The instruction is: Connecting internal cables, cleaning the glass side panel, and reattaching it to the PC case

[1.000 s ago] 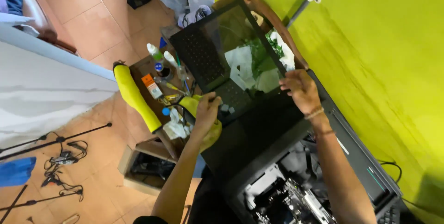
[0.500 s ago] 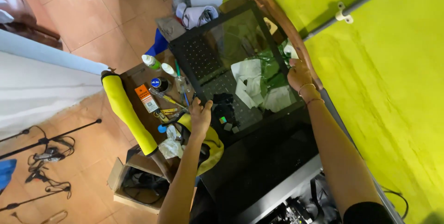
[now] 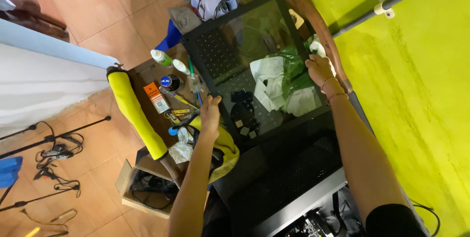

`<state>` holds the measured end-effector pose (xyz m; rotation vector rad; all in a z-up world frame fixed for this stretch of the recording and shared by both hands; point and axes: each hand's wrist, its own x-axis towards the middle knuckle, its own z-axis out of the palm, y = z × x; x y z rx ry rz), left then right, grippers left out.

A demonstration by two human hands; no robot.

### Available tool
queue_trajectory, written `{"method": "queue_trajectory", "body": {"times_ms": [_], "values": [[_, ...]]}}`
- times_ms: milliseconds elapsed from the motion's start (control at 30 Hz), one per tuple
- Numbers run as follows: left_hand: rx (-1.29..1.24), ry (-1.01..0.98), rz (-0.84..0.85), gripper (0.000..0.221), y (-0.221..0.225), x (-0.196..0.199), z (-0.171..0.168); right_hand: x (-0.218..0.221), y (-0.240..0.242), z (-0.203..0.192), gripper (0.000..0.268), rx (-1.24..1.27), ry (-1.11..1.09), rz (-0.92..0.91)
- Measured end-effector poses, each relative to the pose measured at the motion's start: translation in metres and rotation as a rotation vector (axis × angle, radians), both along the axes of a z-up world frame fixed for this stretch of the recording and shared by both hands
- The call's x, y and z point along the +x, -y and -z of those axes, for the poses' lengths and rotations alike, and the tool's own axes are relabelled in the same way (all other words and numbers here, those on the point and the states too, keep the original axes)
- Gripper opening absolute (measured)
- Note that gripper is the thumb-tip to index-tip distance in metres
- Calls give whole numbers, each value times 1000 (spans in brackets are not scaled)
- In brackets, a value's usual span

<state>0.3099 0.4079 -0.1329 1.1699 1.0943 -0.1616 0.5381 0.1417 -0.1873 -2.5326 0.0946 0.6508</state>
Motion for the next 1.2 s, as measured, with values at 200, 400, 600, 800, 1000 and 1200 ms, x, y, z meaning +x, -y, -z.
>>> {"method": "queue_trajectory", "body": {"times_ms": [200, 400, 600, 800, 1000, 1200], "values": [[-16, 28, -56, 65, -1, -2, -8, -19, -14, -52, 50, 23, -69, 40], [-23, 18, -62, 60, -4, -6, -19, -24, -1, -43, 44, 192, 18, 126], [-24, 30, -39, 54, -3, -11, -16, 2, 32, 0, 47, 330, 16, 187], [-33, 9, -42, 49, -2, -14, -28, 3, 48, -12, 43, 246, -56, 172], [-20, 57, -65, 42, -4, -20, -25, -16, 36, -66, 45, 169, -39, 99], [-25, 78, -66, 37, -4, -27, -45, -26, 35, -103, 47, 74, -32, 114]]}}
